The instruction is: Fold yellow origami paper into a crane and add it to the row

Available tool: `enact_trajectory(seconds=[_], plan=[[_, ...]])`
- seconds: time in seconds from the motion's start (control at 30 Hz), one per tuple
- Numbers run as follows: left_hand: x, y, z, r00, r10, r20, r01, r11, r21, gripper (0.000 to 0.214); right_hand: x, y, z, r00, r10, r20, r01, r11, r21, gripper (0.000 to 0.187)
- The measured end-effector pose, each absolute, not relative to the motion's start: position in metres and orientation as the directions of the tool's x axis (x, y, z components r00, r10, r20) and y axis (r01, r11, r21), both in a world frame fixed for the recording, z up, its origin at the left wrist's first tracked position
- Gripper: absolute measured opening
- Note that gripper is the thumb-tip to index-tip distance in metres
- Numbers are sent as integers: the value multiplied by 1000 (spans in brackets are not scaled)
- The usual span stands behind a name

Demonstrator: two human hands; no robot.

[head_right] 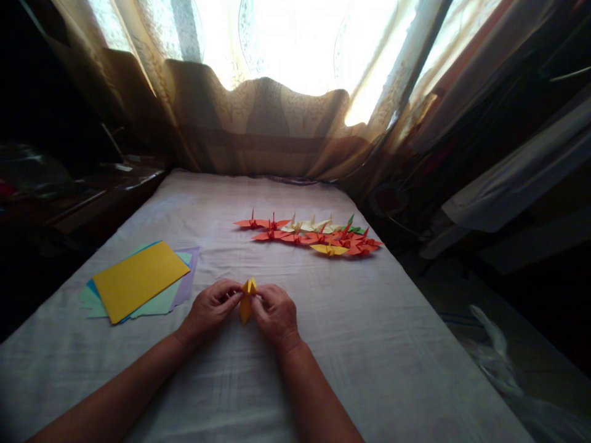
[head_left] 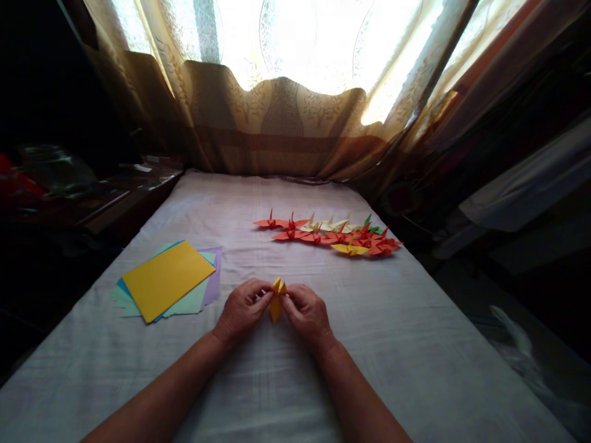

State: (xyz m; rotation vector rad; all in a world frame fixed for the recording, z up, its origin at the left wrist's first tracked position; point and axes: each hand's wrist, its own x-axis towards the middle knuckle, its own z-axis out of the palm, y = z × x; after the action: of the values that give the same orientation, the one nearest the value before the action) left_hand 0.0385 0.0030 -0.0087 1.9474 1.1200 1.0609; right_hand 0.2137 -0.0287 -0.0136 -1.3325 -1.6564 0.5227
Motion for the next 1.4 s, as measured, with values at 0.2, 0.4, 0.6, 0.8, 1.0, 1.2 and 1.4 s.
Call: enact_trajectory(seconds=[0.2, 0.4, 0.6, 0.8, 1.0, 1.2, 1.4], plan=[[35, 4, -13, 353, 865, 357, 434, -490, 756, 13, 214, -26, -19, 31, 898, 438, 524, 359, -772, 11], [35, 5, -9, 380, 820, 428, 433, -566, 702, 8, 216, -27, -21, -22, 920, 391, 539, 340, -770, 11], [32, 6, -9, 354, 856, 376, 488, -512, 707, 11, 222, -26, -20, -32, 930, 367, 539, 325, -777, 9], [33, 3, -7, 370, 870, 326, 519, -484, 704, 11, 222, -28, -18, -40, 937, 347, 561, 308, -768, 8], [34, 3, -10, 391, 856, 339, 518, -509, 687, 13, 221, -27, -17, -63, 941, 331, 611, 299, -733, 7], [30, 7, -7, 392, 876, 282, 532, -466, 707, 13, 222, -27, -15, -89, 939, 331, 672, 302, -676, 10], [30, 4, -5, 412, 869, 274, 525, -473, 708, 12, 222, -27, -18, -79, 937, 341, 667, 304, -680, 9]])
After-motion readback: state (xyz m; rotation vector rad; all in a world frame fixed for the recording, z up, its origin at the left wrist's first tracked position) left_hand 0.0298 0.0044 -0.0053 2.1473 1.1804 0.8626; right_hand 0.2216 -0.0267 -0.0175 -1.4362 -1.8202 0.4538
